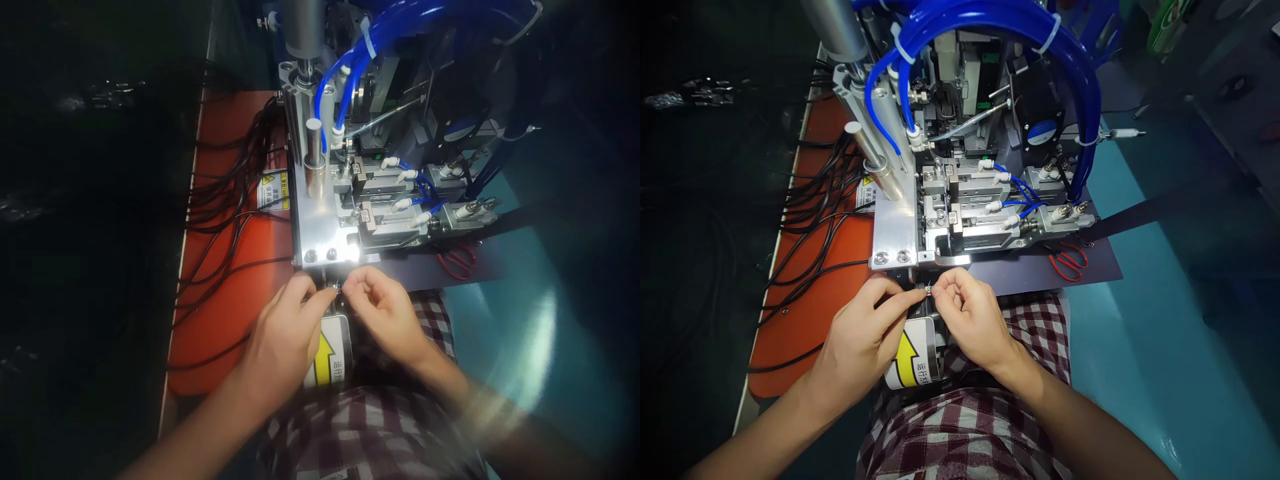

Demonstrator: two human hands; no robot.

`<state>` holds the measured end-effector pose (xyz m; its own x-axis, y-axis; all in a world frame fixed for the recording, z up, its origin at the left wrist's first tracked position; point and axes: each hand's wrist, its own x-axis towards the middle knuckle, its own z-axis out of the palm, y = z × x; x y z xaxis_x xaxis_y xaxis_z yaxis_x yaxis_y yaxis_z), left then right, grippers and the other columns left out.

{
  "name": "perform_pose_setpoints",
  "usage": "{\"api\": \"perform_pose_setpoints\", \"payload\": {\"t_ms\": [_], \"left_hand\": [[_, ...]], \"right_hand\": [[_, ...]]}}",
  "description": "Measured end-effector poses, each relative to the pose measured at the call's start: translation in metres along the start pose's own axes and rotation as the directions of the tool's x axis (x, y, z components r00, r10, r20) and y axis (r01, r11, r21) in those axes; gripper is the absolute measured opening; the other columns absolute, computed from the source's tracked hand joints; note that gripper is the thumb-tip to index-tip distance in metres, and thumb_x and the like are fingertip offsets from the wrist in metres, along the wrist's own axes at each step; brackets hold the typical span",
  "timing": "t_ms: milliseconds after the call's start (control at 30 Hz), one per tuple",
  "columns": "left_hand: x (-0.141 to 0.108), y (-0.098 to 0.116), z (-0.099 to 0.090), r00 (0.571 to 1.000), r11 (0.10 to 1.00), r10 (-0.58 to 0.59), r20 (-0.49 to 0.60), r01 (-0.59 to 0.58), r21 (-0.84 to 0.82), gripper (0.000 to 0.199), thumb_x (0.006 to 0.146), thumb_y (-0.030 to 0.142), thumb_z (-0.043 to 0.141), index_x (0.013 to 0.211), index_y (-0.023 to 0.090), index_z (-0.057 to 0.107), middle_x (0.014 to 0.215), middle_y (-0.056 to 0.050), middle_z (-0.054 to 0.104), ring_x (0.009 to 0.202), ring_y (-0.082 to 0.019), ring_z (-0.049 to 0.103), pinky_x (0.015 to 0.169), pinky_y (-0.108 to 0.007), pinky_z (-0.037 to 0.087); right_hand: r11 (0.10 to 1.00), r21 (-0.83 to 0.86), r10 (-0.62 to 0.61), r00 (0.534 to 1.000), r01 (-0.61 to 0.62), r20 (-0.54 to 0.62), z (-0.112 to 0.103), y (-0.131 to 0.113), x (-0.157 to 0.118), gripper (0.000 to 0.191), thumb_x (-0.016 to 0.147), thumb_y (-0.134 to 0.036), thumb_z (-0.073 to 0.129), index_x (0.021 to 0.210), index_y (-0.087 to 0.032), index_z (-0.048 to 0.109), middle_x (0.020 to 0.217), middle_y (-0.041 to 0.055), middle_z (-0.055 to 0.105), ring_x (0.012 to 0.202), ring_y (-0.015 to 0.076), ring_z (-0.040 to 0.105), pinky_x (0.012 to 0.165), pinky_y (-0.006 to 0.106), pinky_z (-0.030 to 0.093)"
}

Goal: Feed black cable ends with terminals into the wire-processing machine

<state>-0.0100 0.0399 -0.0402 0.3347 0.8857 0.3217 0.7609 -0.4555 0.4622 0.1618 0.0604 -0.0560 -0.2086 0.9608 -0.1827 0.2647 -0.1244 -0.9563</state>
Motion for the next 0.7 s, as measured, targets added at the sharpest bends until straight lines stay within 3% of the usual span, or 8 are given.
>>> {"api": "perform_pose_setpoints", "payload": {"t_ms": [333,533,700], "left_hand": [[0.0,0.0,0.001,1.0,1.0,0.007,-0.002,-0.007,0.009,0.027,0.085,0.004,0.048,0.101,0.01,0.069,0.079,-0.006,0.055,0.067,-0.014,0.057,0.058,-0.025,0.052],[0.0,-0.001,0.001,1.0,1.0,-0.004,0.002,0.004,-0.002,0.027,0.086,0.005,0.047,0.103,0.012,0.067,0.081,-0.005,0.055,0.07,-0.014,0.056,0.06,-0.024,0.052],[0.0,-0.001,0.0,1.0,1.0,0.0,0.001,0.0,0.003,0.027,0.086,0.005,0.047,0.103,0.013,0.066,0.081,-0.005,0.055,0.069,-0.013,0.055,0.059,-0.024,0.052]], "right_hand": [[0.998,-0.042,0.056,0.998,-0.056,-0.012,0.0,-0.002,0.0,0.007,0.088,-0.022,0.053,0.082,-0.019,0.055,0.065,-0.0044,0.049,0.056,0.0102,0.043,0.053,0.025,0.036],[0.966,0.067,0.248,0.969,-0.249,0.018,-0.002,-0.01,0.002,0.017,0.085,-0.032,0.056,0.077,-0.018,0.056,0.056,-0.0065,0.042,0.048,0.0086,0.035,0.044,0.023,0.028],[0.993,-0.01,0.114,0.989,-0.115,-0.094,0.001,-0.011,0.001,0.016,0.086,-0.032,0.056,0.081,-0.018,0.06,0.055,-0.0052,0.044,0.048,0.0098,0.039,0.046,0.024,0.031]]}}
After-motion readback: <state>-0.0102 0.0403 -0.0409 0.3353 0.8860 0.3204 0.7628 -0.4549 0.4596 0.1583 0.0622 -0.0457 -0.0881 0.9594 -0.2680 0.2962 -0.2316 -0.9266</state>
